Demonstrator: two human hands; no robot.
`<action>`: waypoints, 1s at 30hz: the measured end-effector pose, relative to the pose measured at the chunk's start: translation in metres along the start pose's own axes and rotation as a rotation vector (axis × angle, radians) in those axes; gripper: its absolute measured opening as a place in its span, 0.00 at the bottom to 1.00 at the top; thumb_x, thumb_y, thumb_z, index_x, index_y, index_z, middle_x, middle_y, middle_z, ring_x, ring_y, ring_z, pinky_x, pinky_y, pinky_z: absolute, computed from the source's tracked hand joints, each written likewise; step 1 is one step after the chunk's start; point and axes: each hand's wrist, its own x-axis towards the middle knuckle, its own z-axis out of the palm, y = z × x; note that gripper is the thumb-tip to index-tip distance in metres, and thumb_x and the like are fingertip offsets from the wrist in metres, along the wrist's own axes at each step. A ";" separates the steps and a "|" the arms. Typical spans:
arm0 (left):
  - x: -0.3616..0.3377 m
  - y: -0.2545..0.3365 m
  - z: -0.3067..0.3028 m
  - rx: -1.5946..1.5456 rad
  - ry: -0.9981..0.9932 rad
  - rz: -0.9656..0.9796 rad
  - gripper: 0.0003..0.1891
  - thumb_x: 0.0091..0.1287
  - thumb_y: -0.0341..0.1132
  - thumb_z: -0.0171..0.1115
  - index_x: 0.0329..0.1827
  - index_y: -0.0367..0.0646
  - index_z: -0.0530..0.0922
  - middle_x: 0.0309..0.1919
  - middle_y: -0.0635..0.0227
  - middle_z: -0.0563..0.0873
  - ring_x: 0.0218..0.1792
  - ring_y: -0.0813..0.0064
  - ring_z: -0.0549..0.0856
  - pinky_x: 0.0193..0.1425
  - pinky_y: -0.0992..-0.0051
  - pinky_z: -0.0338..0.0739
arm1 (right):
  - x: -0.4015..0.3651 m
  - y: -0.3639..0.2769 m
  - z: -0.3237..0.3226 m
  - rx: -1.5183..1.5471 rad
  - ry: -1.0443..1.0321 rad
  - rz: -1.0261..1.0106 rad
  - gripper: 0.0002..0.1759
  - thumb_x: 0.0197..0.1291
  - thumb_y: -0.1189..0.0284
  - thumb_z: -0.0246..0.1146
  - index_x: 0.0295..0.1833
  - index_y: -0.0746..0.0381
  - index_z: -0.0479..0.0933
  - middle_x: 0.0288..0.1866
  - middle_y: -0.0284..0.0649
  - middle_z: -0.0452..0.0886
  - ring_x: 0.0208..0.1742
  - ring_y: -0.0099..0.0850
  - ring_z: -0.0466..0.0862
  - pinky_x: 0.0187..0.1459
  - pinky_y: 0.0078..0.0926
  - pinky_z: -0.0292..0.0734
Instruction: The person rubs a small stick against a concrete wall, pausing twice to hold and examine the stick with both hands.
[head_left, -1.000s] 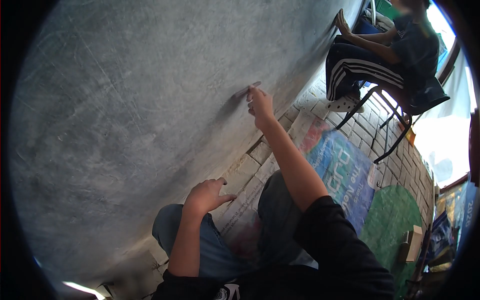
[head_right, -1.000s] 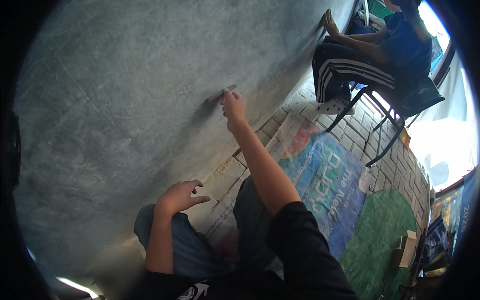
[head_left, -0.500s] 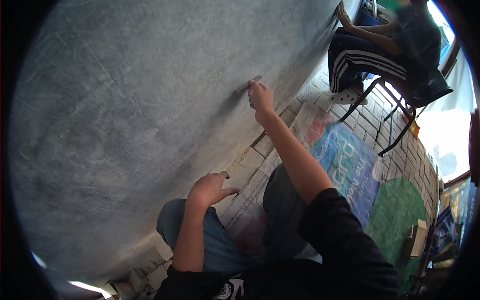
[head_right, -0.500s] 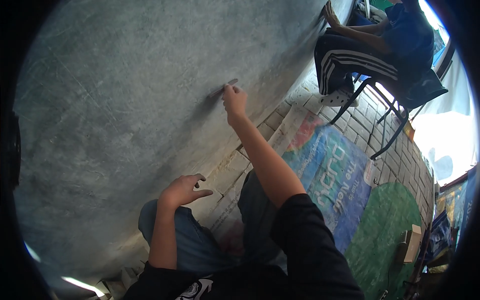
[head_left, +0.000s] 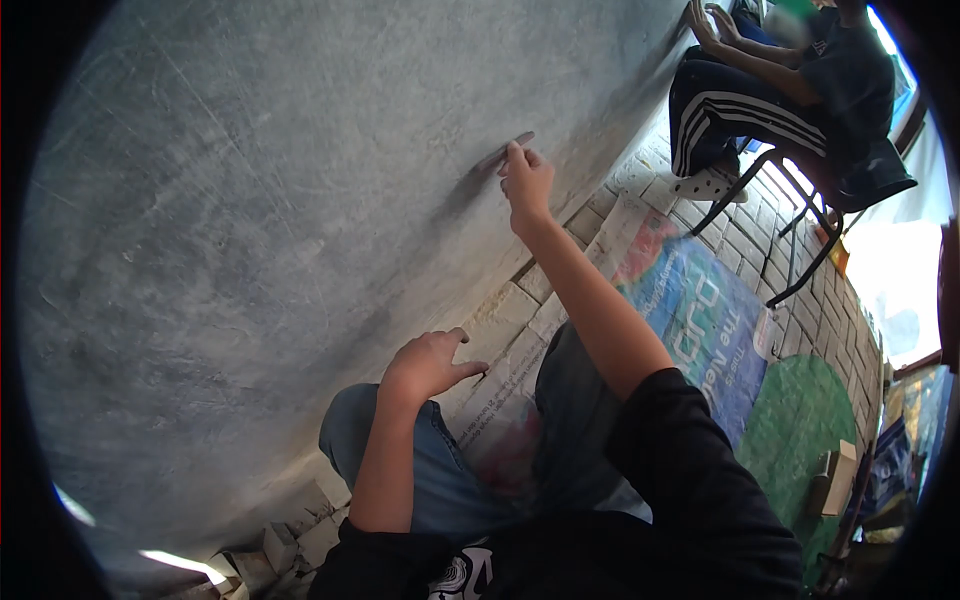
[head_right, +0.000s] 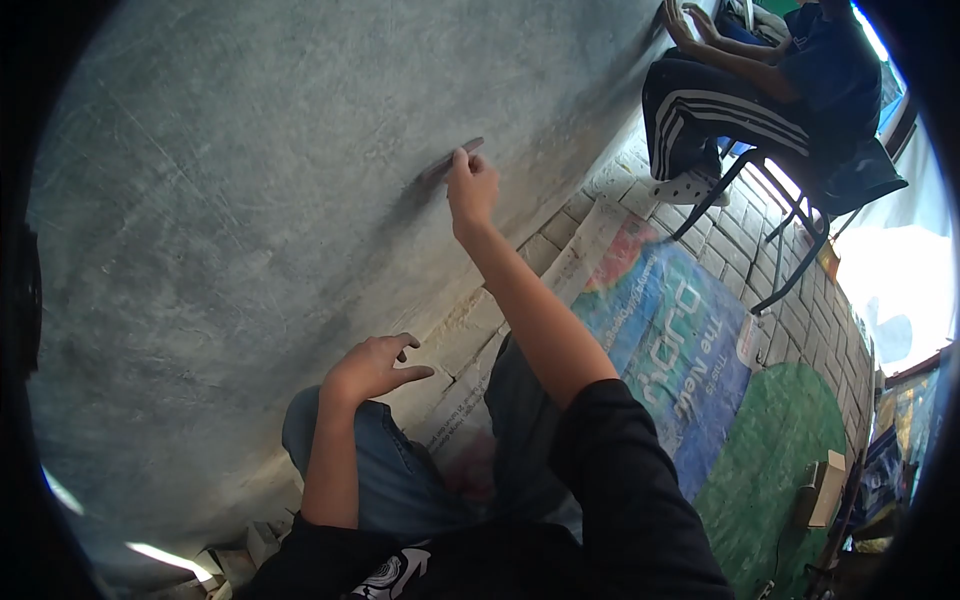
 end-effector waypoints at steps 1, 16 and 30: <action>0.000 0.000 -0.001 0.005 0.007 -0.001 0.31 0.53 0.57 0.61 0.49 0.38 0.76 0.43 0.52 0.81 0.47 0.57 0.80 0.51 0.65 0.73 | -0.009 0.003 0.002 0.006 -0.004 -0.005 0.13 0.61 0.65 0.55 0.28 0.63 0.72 0.17 0.32 0.70 0.14 0.17 0.64 0.16 0.17 0.55; -0.005 0.002 -0.002 -0.026 0.006 0.002 0.31 0.53 0.56 0.62 0.50 0.38 0.75 0.41 0.53 0.82 0.44 0.56 0.81 0.49 0.65 0.74 | 0.001 0.004 -0.003 0.123 -0.213 0.041 0.12 0.59 0.67 0.58 0.26 0.61 0.76 0.18 0.31 0.74 0.16 0.15 0.64 0.18 0.15 0.56; 0.010 0.000 -0.001 -0.095 0.090 0.045 0.28 0.54 0.53 0.62 0.51 0.43 0.75 0.40 0.56 0.83 0.42 0.59 0.82 0.47 0.66 0.75 | -0.036 -0.008 0.007 -0.158 -0.452 0.032 0.12 0.56 0.63 0.60 0.30 0.61 0.78 0.21 0.31 0.76 0.17 0.16 0.66 0.19 0.16 0.59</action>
